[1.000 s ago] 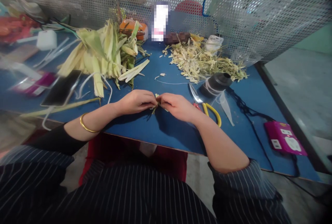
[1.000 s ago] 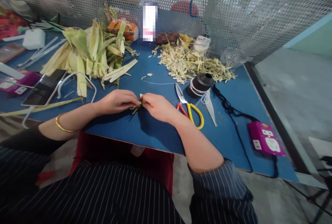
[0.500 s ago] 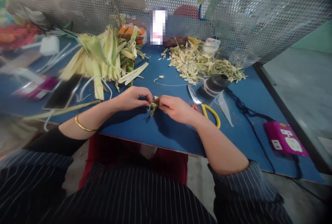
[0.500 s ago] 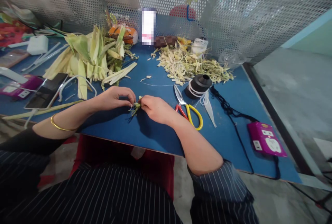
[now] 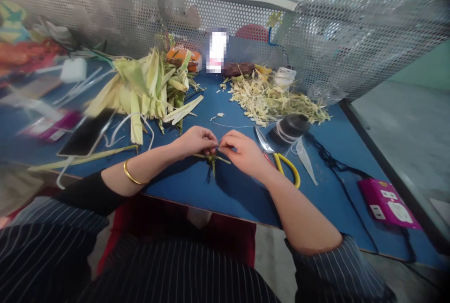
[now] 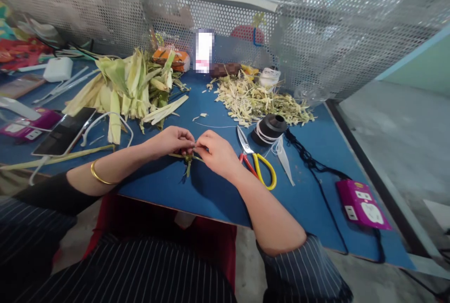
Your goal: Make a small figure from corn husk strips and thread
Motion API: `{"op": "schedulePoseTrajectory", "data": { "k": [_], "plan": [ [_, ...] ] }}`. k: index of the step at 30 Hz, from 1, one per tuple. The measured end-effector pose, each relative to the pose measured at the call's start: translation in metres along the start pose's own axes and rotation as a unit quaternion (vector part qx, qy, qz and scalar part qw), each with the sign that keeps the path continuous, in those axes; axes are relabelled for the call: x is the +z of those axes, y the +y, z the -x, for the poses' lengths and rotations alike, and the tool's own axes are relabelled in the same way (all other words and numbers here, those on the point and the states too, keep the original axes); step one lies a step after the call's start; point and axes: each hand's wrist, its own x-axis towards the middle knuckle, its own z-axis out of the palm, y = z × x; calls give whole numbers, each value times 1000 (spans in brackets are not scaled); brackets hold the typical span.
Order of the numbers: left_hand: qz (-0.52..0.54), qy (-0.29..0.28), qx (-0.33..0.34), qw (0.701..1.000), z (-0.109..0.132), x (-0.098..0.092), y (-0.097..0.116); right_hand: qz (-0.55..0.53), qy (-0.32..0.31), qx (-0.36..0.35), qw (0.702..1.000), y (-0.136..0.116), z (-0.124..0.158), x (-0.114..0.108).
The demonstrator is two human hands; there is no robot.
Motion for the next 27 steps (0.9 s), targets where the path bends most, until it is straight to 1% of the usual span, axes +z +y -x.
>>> {"op": "schedulePoseTrajectory", "data": {
  "k": [3, 5, 9, 15, 17, 19, 21, 24, 25, 27],
  "plan": [
    [-3, 8, -22, 1000, 0, 1, 2, 1, 43, 25, 999, 1, -1, 0],
    [-3, -2, -34, 999, 0, 2, 3, -7, 66, 37, 997, 2, -2, 1],
    [8, -56, -44, 997, 1, 1, 0, -25, 95, 65, 993, 2, -4, 4],
    [61, -140, -2, 988, -1, -4, -6, -47, 117, 106, 986, 2, -7, 13],
    [58, -154, 7, 986, -1, -4, -6, -52, 126, 110, 985, 3, -7, 16],
    [59, -139, 3, 988, 0, -2, -6, -65, 128, 110, 983, 4, -8, 17],
    [75, -104, -8, 992, 0, 0, -6, -95, 136, 122, 979, 7, -8, 14],
    [108, -72, -7, 992, -1, 2, -5, -133, 138, 169, 967, 11, -7, 6],
    [115, -68, -3, 991, -1, 2, -5, -133, 123, 183, 966, 12, -6, 3],
    [124, -58, 2, 991, -2, 0, -4, -108, 75, 193, 972, 14, -4, -1]
  ]
}}
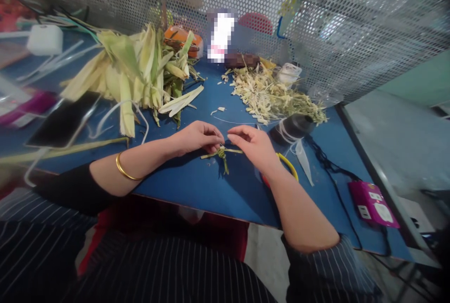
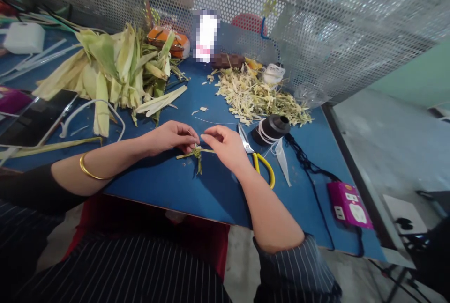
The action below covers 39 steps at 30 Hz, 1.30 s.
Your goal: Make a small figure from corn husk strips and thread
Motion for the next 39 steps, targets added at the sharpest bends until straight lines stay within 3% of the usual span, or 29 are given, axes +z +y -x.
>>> {"op": "schedulePoseTrajectory", "data": {
  "k": [4, 9, 14, 28, 35, 39],
  "plan": [
    [1, 16, -2, 1000, -1, -2, 2, 86, -47, -22, 995, 2, 1, 1],
    [11, 35, -19, 999, -2, -2, 0, 105, -27, -29, 994, 1, 1, 6],
    [18, 62, -41, 997, -3, -1, -1, 87, -28, -37, 995, 0, 2, 5],
    [20, 100, -16, 995, -7, 1, -4, 36, -24, -8, 999, -1, 1, 7],
    [-70, 99, 19, 992, -5, 1, -4, 75, -131, -74, 986, -12, 6, -3],
    [-124, 118, 49, 984, -5, -1, 0, 11, -33, -81, 996, -6, 2, 1]
  ]
}}
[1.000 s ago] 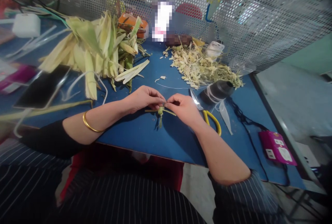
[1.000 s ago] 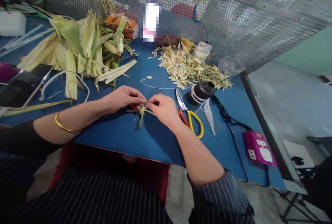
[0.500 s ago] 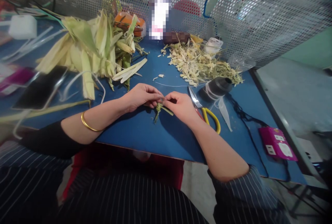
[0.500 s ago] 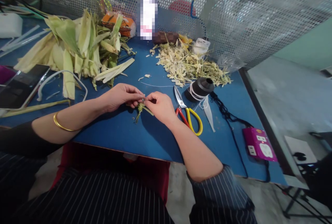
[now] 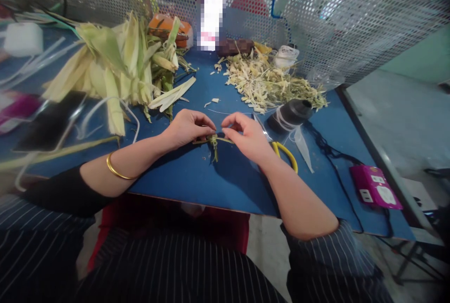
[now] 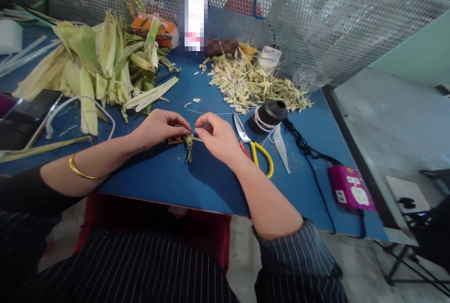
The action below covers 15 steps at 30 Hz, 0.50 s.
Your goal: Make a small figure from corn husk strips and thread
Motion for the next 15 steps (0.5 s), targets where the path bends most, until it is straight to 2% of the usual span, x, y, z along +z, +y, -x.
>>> {"op": "schedulePoseTrajectory", "data": {
  "k": [2, 3, 7, 11, 15],
  "plan": [
    [-16, -7, 21, 1000, -1, -1, 0, -49, 18, -23, 998, 6, -2, 4],
    [-22, -12, 33, 999, -1, -1, -1, -60, 5, -43, 997, 9, -3, 6],
    [-59, -22, 85, 994, -2, -1, -5, -22, -33, -76, 996, 19, -6, 12],
    [-143, 12, 145, 979, 0, -1, -6, 21, -23, -60, 998, 24, -6, 13],
    [-236, 60, 209, 947, 3, 1, -5, 68, 0, -62, 996, 22, -5, 13]
  ]
}}
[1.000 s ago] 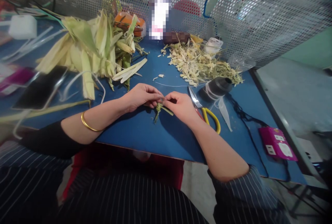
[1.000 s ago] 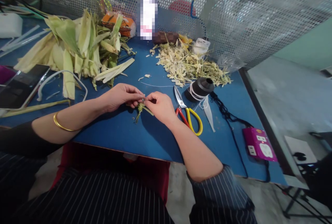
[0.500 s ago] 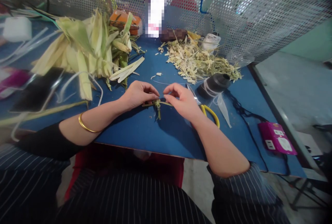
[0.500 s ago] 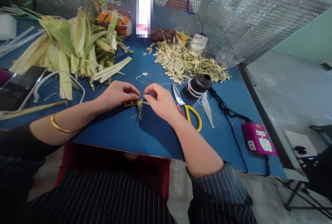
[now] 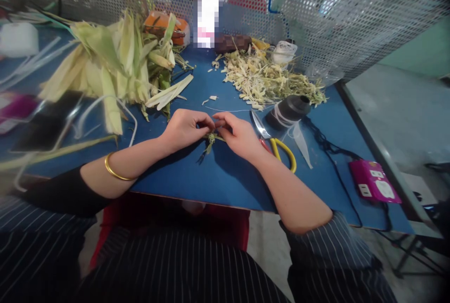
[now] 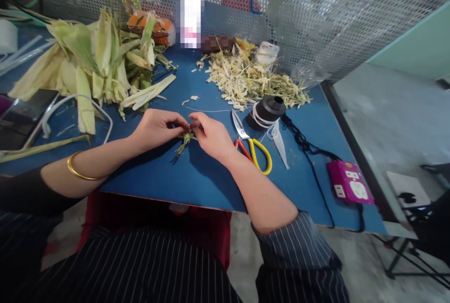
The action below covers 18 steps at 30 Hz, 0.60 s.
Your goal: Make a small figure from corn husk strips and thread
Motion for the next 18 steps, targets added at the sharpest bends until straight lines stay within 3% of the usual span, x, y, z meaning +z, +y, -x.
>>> {"op": "schedulePoseTrajectory", "data": {
  "k": [10, 18],
  "plan": [
    [-188, 46, 77, 978, 3, 7, -7, -4, -21, 6, 1000, -8, 2, 2],
    [-237, 60, 112, 963, 3, 11, -6, -124, 20, 73, 989, -2, -2, 10]
  ]
}}
